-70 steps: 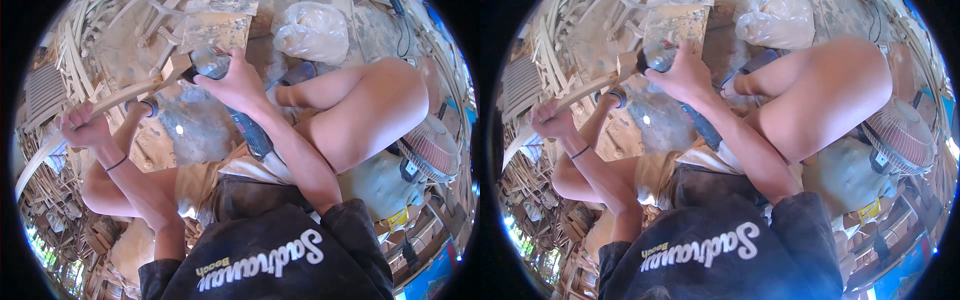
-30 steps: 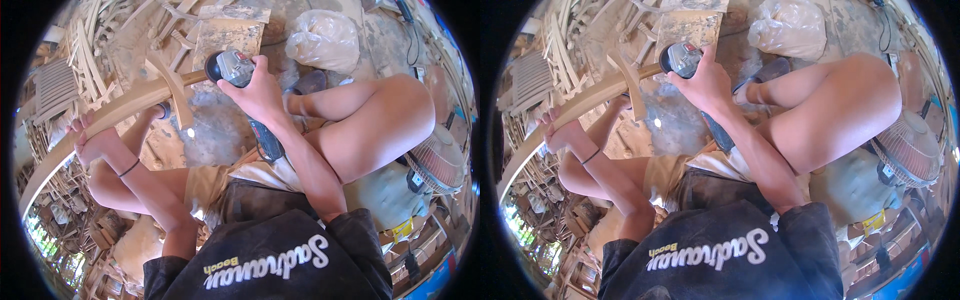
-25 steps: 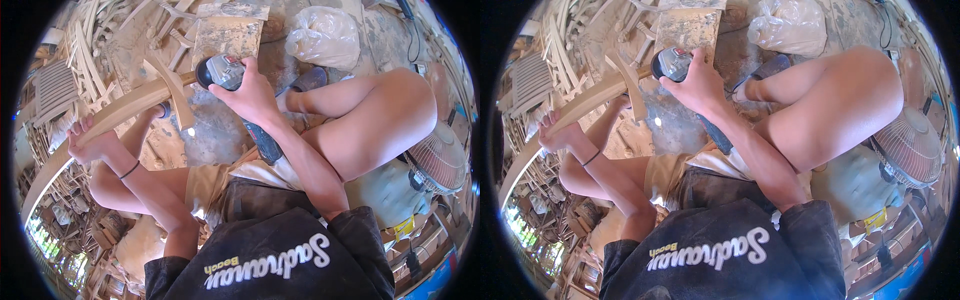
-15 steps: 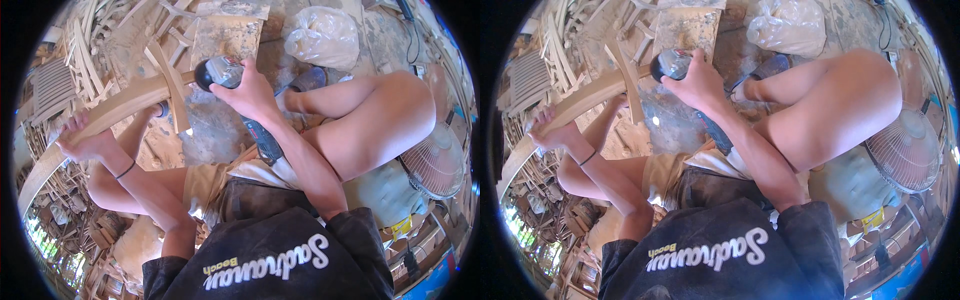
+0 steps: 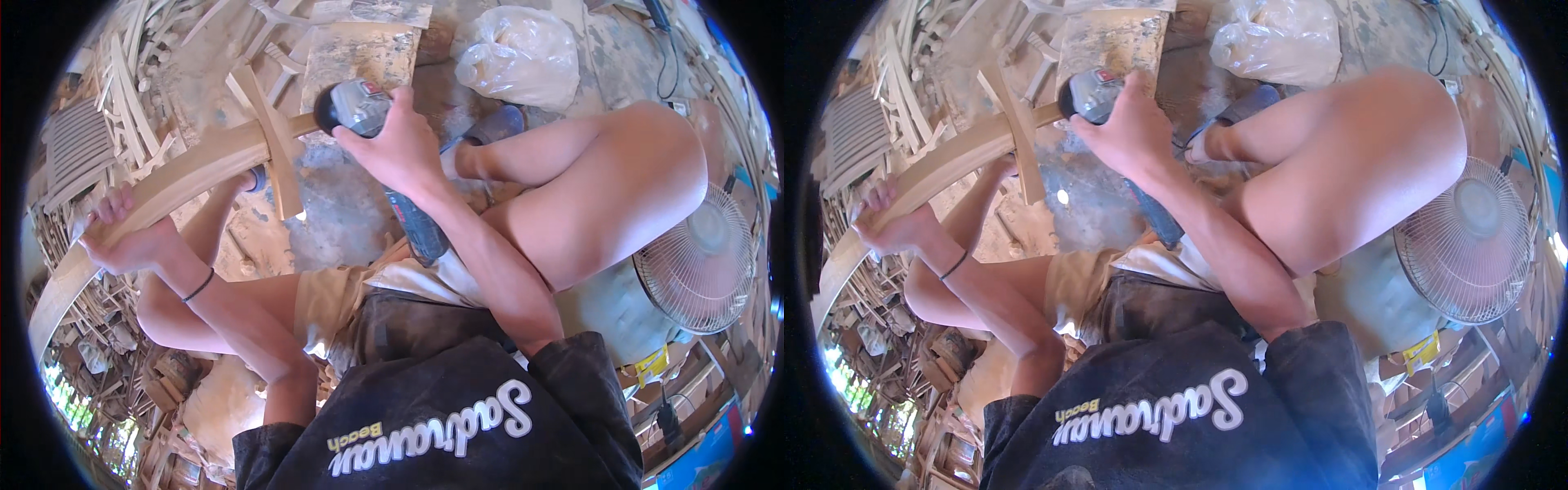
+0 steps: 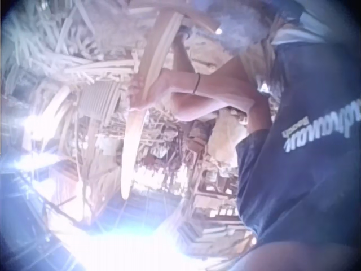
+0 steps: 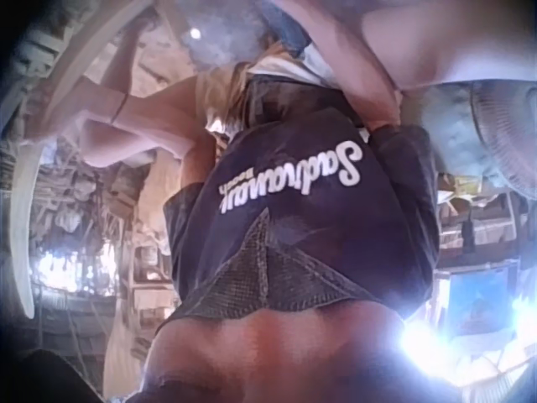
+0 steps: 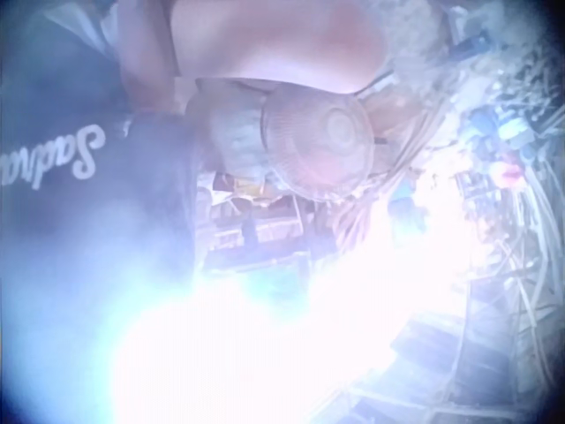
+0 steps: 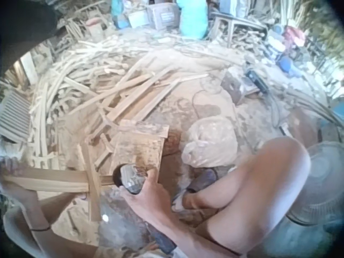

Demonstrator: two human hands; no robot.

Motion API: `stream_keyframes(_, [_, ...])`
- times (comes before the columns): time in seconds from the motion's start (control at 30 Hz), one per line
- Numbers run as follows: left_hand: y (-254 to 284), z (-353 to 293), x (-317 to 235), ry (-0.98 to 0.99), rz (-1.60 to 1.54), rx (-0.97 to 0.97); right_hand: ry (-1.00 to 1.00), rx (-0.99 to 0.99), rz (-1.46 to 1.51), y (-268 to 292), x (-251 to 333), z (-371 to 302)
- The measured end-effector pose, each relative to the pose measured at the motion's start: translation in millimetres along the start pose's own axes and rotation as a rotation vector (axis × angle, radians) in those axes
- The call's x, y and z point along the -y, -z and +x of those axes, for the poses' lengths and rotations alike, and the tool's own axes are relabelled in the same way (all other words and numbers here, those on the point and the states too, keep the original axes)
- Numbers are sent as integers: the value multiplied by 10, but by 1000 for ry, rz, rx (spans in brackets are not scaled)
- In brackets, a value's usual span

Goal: The person sands a wooden sword with an angle grinder and applies glue to the crossguard.

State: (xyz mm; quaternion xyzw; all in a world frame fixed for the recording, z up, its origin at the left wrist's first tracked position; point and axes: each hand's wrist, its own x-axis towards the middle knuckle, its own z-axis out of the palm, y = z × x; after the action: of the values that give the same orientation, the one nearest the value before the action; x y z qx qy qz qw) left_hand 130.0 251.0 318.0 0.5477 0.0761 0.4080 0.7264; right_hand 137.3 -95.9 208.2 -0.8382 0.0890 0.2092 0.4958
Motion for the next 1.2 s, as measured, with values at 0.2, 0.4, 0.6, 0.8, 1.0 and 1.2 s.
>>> stream_keyframes(0.2, [22,42,1,64,-107,77,79,16,-35,11,56,-80])
stream_keyframes(0.4, [49,11,60,14,-66,-11,-84,-30,-90,87,-184,49])
stream_keyframes(0.6, [-64,37,-91,153,68,-346,-36,-44,46,107,-90,0])
stream_keyframes(0.8, [2,92,-36,138,83,-349,-59,78,32,88,37,-47])
stream_keyframes(1.0, [-84,101,-77,152,-16,-250,79,83,40,61,97,-44])
stream_keyframes(1.2, [284,347,-106,226,-167,4,-79,97,54,183,-178,72])
